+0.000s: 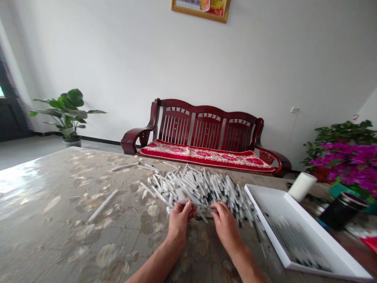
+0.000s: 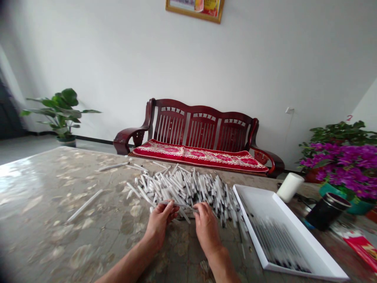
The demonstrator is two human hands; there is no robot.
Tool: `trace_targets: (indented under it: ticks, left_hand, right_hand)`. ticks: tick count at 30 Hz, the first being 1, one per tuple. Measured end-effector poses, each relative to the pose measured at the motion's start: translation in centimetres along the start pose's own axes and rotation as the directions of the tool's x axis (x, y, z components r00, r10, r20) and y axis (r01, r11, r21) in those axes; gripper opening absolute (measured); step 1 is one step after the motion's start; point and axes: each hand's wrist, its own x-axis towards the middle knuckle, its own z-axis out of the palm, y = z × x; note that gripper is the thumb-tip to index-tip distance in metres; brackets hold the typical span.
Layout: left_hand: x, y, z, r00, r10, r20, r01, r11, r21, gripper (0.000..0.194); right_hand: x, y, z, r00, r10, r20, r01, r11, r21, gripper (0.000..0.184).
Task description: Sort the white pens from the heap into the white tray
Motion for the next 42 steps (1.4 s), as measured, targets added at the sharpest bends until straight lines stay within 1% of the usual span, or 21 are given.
trace_targets:
  ticks: [3,7,13,16,19,22,24,26,28,31,33,35,37,39,40,41,42]
  left_hand:
    - [-0.1,0.0,0.0,1.000,0.005,0.013,-0.005,1.000,0.011,0.050]
    - [-0.2,-0.1,0.0,1.000,0.002,0.026,-0.003,1.000,0.022,0.051]
    - [-0.2,-0.3,0.0,0.998,0.005,0.060,-0.009,0.998,0.057,0.049]
    - [-0.3,-0.2,-0.1,0.996,0.024,0.086,-0.031,0.997,0.076,0.048]
    - [-0.4,0.0,-0.1,0.990,0.047,0.131,-0.059,0.994,0.091,0.047]
    - [-0.4,0.4,-0.1,0.980,0.074,0.184,-0.095,0.989,0.111,0.048]
    - [-0.4,0.7,0.0,0.972,0.089,0.218,-0.119,0.984,0.131,0.049]
    - [-0.4,0.9,0.1,0.962,0.100,0.252,-0.141,0.979,0.150,0.050]
    - [-0.4,1.0,0.1,0.951,0.110,0.289,-0.162,0.974,0.161,0.049]
    - [-0.4,1.0,0.0,0.941,0.112,0.319,-0.171,0.972,0.162,0.047]
    - [-0.5,0.9,0.0,0.950,0.094,0.297,-0.140,0.980,0.138,0.047]
    - [-0.5,0.7,0.1,0.969,0.054,0.239,-0.074,0.995,0.072,0.046]
    - [-0.5,0.6,0.2,0.984,-0.002,0.177,0.006,1.000,-0.026,0.043]
    - [-0.6,0.7,0.4,0.990,-0.060,0.126,0.075,0.990,-0.118,0.035]
    - [-0.6,0.7,0.5,0.990,-0.085,0.109,0.101,0.983,-0.153,0.030]
    - [-0.8,0.8,0.6,0.989,-0.106,0.101,0.123,0.976,-0.180,0.026]
    - [-0.9,0.9,0.6,0.987,-0.124,0.102,0.142,0.969,-0.200,0.023]
  right_hand:
    - [0.0,-0.2,0.1,0.999,-0.029,-0.043,0.031,0.998,0.049,0.028]
    - [0.0,-0.5,0.0,0.993,-0.077,-0.092,0.082,0.995,0.048,0.026]
    - [-0.2,-0.8,-0.3,0.985,-0.147,-0.086,0.149,0.989,0.014,0.025]
    - [-0.2,-0.8,-0.4,0.985,-0.149,-0.083,0.154,0.987,0.056,0.026]
    - [0.0,-0.7,-0.5,0.995,-0.092,-0.049,0.099,0.982,0.158,0.026]
    - [0.3,-1.0,-0.9,0.999,0.021,0.041,-0.032,0.961,0.276,0.024]
    - [0.6,-1.4,-1.3,0.988,0.094,0.124,-0.132,0.930,0.343,0.023]
    - [0.9,-1.8,-1.9,0.965,0.163,0.205,-0.234,0.888,0.397,0.020]
    - [1.2,-2.0,-2.2,0.929,0.236,0.284,-0.345,0.829,0.440,0.018]
    - [1.4,-2.2,-2.4,0.849,0.328,0.414,-0.513,0.697,0.501,0.015]
    - [1.6,-2.2,-2.4,0.810,0.361,0.463,-0.581,0.601,0.548,0.013]
    - [1.6,-2.3,-2.3,0.799,0.386,0.461,-0.602,0.498,0.625,0.016]
    - [1.6,-2.4,-2.3,0.805,0.394,0.444,-0.581,0.374,0.723,0.030]
    - [1.5,-2.6,-2.2,0.819,0.381,0.429,-0.540,0.262,0.800,0.047]
    - [1.4,-2.7,-2.1,0.826,0.372,0.425,-0.524,0.224,0.822,0.053]
    - [1.3,-2.9,-2.0,0.830,0.359,0.428,-0.517,0.203,0.832,0.055]
    - [1.2,-3.0,-1.8,0.830,0.348,0.435,-0.519,0.201,0.831,0.051]
